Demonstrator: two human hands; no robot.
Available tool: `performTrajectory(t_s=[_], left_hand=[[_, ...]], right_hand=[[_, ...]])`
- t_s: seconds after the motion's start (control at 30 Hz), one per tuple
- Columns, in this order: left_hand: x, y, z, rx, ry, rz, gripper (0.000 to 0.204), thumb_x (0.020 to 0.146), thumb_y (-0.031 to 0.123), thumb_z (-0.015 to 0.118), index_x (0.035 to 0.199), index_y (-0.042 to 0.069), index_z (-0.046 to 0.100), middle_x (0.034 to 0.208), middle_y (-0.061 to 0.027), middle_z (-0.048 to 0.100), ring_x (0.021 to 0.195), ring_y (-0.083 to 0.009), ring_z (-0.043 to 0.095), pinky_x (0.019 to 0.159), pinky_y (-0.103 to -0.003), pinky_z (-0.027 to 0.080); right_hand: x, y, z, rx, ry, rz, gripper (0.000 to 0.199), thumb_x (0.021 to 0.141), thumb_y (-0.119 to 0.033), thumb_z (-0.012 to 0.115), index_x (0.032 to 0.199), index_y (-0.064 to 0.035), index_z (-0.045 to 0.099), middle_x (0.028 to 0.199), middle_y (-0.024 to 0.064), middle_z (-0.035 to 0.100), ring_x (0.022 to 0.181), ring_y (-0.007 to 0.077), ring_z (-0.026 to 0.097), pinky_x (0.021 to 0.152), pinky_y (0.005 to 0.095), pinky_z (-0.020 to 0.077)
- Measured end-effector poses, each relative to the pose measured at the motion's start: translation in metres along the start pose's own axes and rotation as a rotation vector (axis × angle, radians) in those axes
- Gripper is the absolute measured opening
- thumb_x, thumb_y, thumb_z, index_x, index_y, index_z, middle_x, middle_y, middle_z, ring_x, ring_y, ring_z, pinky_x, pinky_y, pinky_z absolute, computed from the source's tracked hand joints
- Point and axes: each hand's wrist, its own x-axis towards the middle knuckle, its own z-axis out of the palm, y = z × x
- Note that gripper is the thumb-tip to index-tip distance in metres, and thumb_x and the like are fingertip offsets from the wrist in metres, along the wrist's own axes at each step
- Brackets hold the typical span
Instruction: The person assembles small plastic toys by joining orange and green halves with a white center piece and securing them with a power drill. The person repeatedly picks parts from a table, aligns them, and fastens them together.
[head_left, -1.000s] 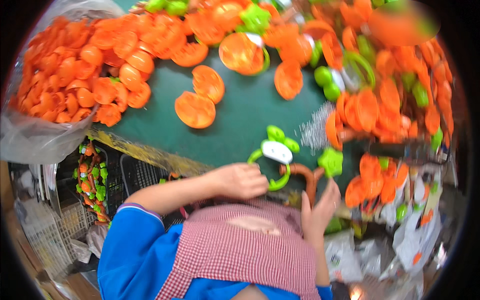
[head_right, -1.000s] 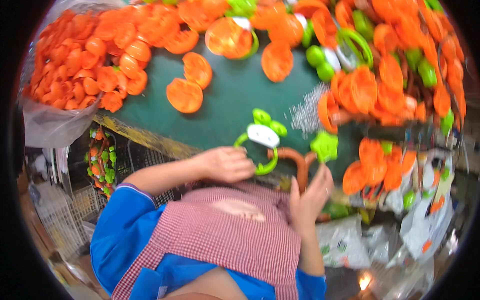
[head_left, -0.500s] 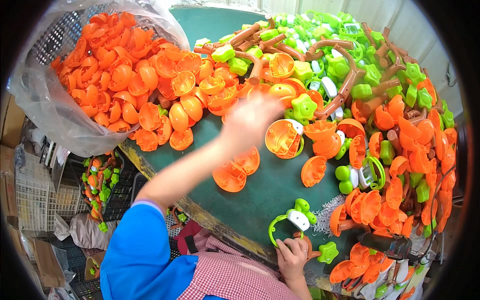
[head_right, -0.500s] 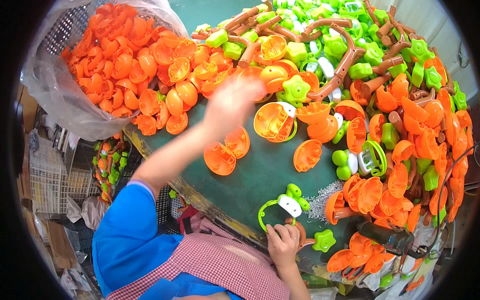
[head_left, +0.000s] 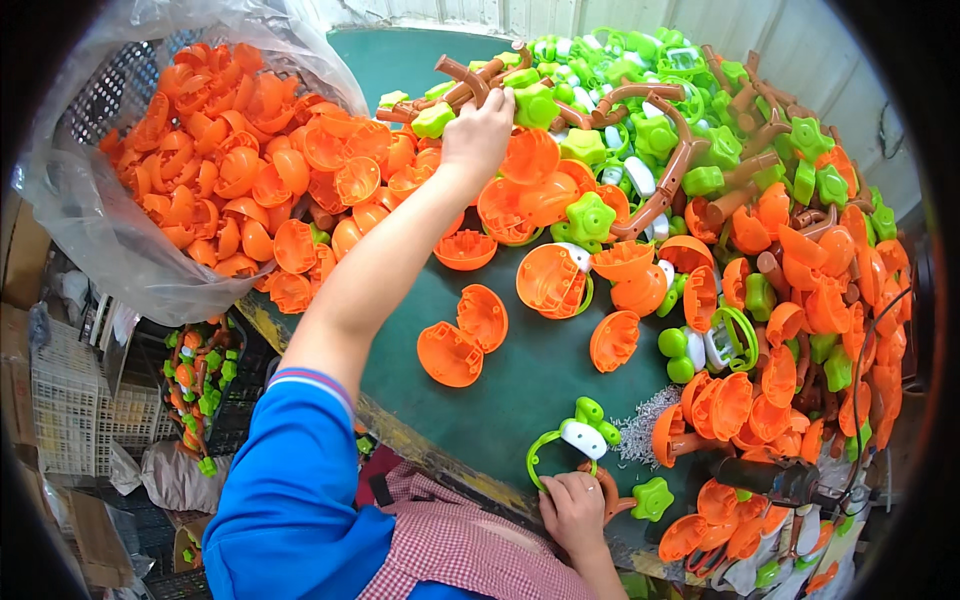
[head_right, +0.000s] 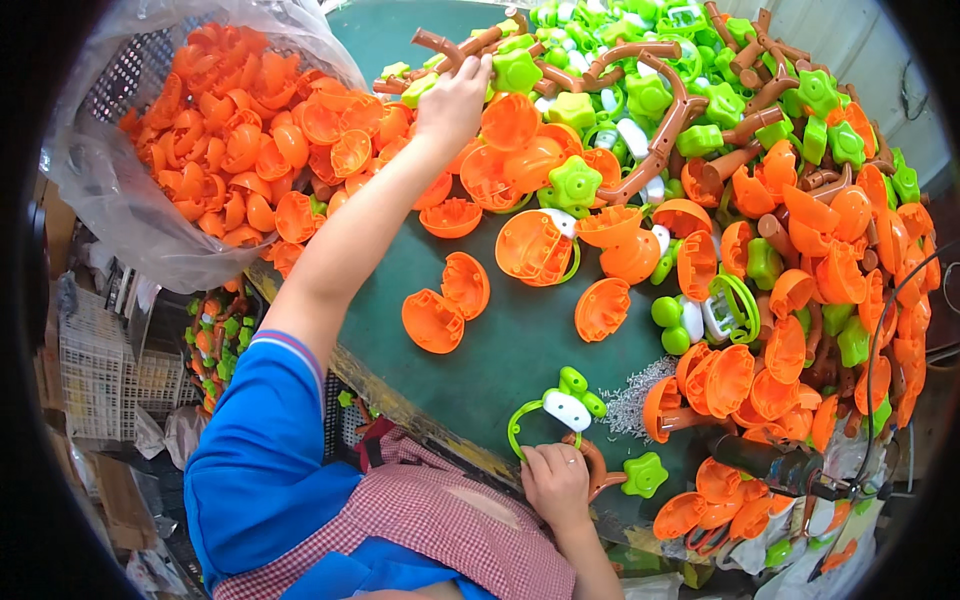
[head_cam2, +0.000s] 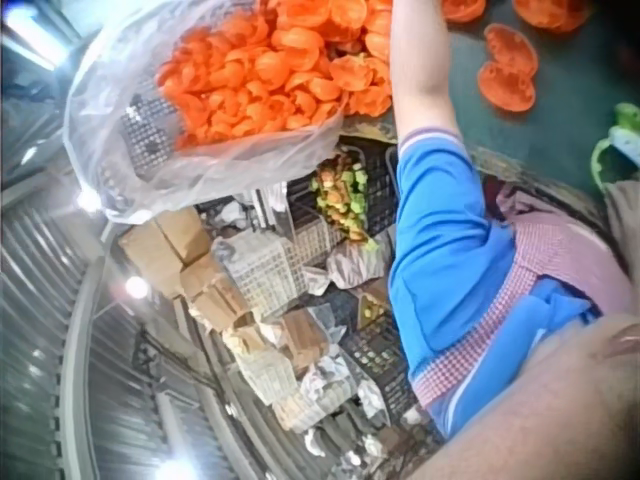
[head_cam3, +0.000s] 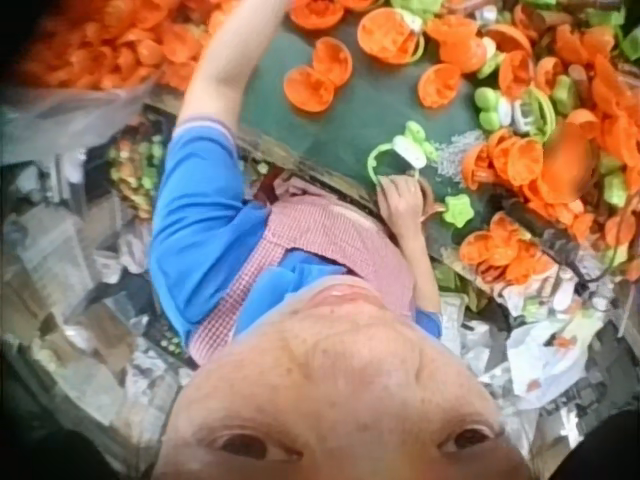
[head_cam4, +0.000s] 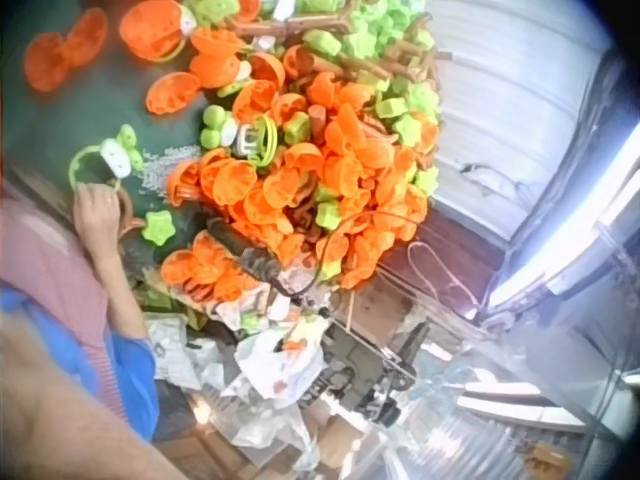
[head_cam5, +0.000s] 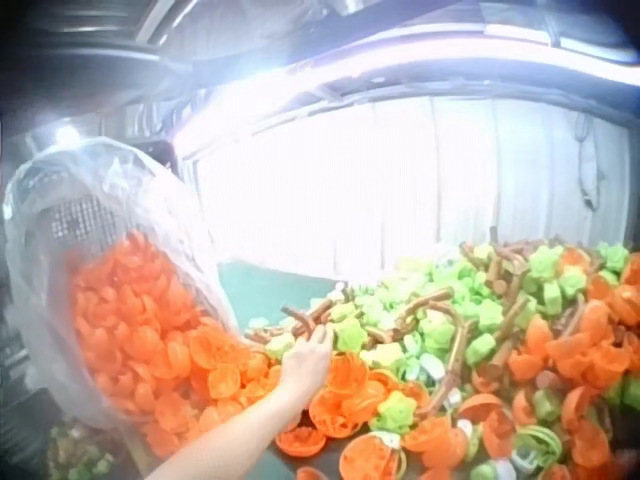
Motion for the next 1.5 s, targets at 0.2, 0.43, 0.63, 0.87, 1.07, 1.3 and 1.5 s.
performTrajectory(t_s=[0.2, 0.43, 0.63, 0.87, 1.07, 1.3, 1.5], left_hand=[[-0.114, 0.051, -0.162, -0.871, -0.335, 0.065, 0.043, 0.087, 0.010, 0.060, 0.129, 0.003, 0.053, 0.104, -0.0059, 0.064, 0.077, -0.0246, 0.068, 0.059, -0.030, 0.055], [-0.252, 0.077, -0.236, -2.418, -0.997, -1.204, 0.050, 0.079, 0.016, 0.068, 0.125, 0.003, 0.055, 0.126, -0.0150, 0.052, 0.062, -0.0175, 0.060, 0.058, -0.028, 0.051], [-0.305, 0.078, -0.220, -1.842, -1.063, -1.312, 0.043, 0.087, 0.021, 0.070, 0.121, 0.000, 0.052, 0.111, -0.0141, 0.064, 0.065, -0.0159, 0.063, 0.058, -0.026, 0.054], [-0.291, 0.087, -0.202, -1.812, -1.100, -1.305, 0.047, 0.086, 0.025, 0.073, 0.119, -0.001, 0.052, 0.095, -0.0088, 0.063, 0.063, -0.0140, 0.063, 0.056, -0.025, 0.053], [-0.296, 0.081, -0.201, -1.735, -1.252, -1.325, 0.046, 0.085, 0.024, 0.075, 0.117, 0.000, 0.053, 0.091, -0.0077, 0.063, 0.061, -0.0133, 0.062, 0.054, -0.023, 0.052], [-0.295, 0.085, -0.196, -1.754, -1.318, -1.336, 0.042, 0.084, 0.020, 0.075, 0.115, 0.001, 0.055, 0.092, -0.0080, 0.063, 0.060, -0.0140, 0.062, 0.052, -0.024, 0.052], [-0.289, 0.074, -0.186, -1.943, -1.418, -1.446, 0.043, 0.082, 0.022, 0.077, 0.113, 0.002, 0.055, 0.091, -0.0073, 0.062, 0.056, -0.0140, 0.061, 0.049, -0.024, 0.051]], right_hand=[[-0.006, 0.007, 0.000, -0.023, -0.083, 0.035, 0.029, 0.065, -0.011, 0.077, 0.090, -0.0082, 0.063, 0.080, 0.0073, 0.054, 0.079, 0.0269, 0.057, 0.072, 0.0387, 0.0459], [-0.015, 0.004, -0.003, 0.005, -0.002, -0.044, 0.024, 0.069, -0.011, 0.074, 0.090, -0.0059, 0.064, 0.083, 0.0064, 0.058, 0.083, 0.0257, 0.058, 0.076, 0.0388, 0.0476], [-0.027, 0.006, 0.002, -0.011, 0.011, -0.047, 0.018, 0.075, -0.007, 0.067, 0.092, -0.0030, 0.062, 0.074, 0.0086, 0.059, 0.074, 0.0252, 0.059, 0.072, 0.0377, 0.0489], [-0.036, 0.008, -0.004, 0.063, -0.050, -0.092, 0.017, 0.074, -0.007, 0.065, 0.091, -0.0040, 0.062, 0.076, 0.0063, 0.061, 0.075, 0.0228, 0.062, 0.073, 0.0360, 0.0518], [-0.041, 0.008, -0.009, 0.107, -0.051, -0.154, 0.016, 0.073, -0.006, 0.062, 0.090, -0.0048, 0.063, 0.078, 0.0049, 0.063, 0.076, 0.0220, 0.062, 0.074, 0.0355, 0.0525], [-0.045, 0.008, -0.009, 0.114, -0.138, -0.164, 0.014, 0.074, -0.008, 0.067, 0.087, -0.0046, 0.062, 0.078, 0.0054, 0.063, 0.074, 0.0229, 0.062, 0.074, 0.0374, 0.0520], [-0.044, 0.009, -0.005, 0.239, -0.124, -0.131, 0.017, 0.072, -0.006, 0.068, 0.087, -0.0037, 0.062, 0.073, 0.0081, 0.060, 0.071, 0.0259, 0.061, 0.071, 0.0383, 0.0512]])
